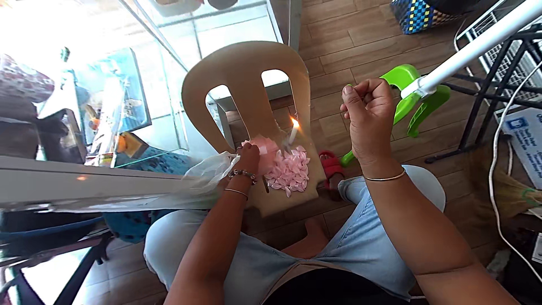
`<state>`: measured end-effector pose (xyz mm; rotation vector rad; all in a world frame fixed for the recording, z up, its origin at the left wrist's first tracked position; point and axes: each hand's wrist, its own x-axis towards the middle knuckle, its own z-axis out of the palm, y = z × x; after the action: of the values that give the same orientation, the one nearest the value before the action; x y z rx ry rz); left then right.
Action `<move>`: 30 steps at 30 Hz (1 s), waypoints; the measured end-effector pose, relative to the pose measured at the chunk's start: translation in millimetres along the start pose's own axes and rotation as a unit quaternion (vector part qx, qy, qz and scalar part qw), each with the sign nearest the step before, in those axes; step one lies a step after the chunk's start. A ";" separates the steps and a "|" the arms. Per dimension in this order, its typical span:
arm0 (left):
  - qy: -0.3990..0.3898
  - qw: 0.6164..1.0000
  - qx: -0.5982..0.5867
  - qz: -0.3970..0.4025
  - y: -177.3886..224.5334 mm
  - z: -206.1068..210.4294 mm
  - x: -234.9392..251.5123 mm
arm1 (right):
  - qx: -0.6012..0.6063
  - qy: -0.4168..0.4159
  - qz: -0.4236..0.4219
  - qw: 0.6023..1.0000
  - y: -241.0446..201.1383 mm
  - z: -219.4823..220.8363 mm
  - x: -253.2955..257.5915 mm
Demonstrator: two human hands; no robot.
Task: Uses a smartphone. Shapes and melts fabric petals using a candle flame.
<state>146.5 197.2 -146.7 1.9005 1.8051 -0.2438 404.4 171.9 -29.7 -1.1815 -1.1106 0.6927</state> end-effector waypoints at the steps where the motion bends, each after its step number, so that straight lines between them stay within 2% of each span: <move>1: 0.021 0.999 -0.027 -0.006 -2.7 -1.0 -1.6 | -0.002 -0.001 -0.003 1.000 -1.0 0.2 -1.2; 6: 0.069 0.994 -0.083 0.025 -18.8 0.9 -15.2 | -0.030 -0.040 -0.033 0.998 -2.3 8.3 -14.0; 11: 0.094 0.994 -0.016 0.045 -39.2 28.1 -29.6 | -0.071 -0.076 -0.075 0.992 2.2 22.7 -23.2; 15: 0.051 0.999 0.002 -0.004 -36.1 19.5 -24.2 | -0.100 -0.100 -0.063 0.988 -8.2 21.3 -33.4; 18: 0.033 0.992 -0.113 -0.046 -27.0 2.6 -26.7 | -0.122 -0.130 -0.108 0.978 -11.2 19.4 -40.6; 20: 0.014 0.973 -0.228 -0.030 -20.7 -14.9 -32.9 | -0.135 -0.172 -0.159 0.963 -7.3 21.1 -46.3; 22: 0.009 0.948 -0.318 -0.003 -16.1 -28.7 -43.7 | -0.147 -0.215 -0.161 0.952 0.2 28.9 -53.9; 24: -0.021 0.916 -0.400 0.019 -10.2 -42.2 -62.3 | -0.157 -0.274 -0.057 0.947 6.0 37.1 -62.5; 26: -0.040 0.891 -0.451 0.044 -6.8 -52.3 -83.9 | -0.135 -0.341 0.134 0.921 8.6 43.4 -65.6; 28: -0.044 0.884 -0.457 0.084 -9.1 -56.8 -102.2 | -0.050 -0.368 0.309 0.875 11.0 51.2 -65.6; 30: -0.048 0.885 -0.447 0.117 -14.4 -59.9 -113.9 | 0.027 -0.363 0.391 0.845 8.9 60.4 -66.7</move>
<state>108.2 124.8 -46.4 1.3543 1.2493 0.4985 326.2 137.2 -59.0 -1.3575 -1.1703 1.9154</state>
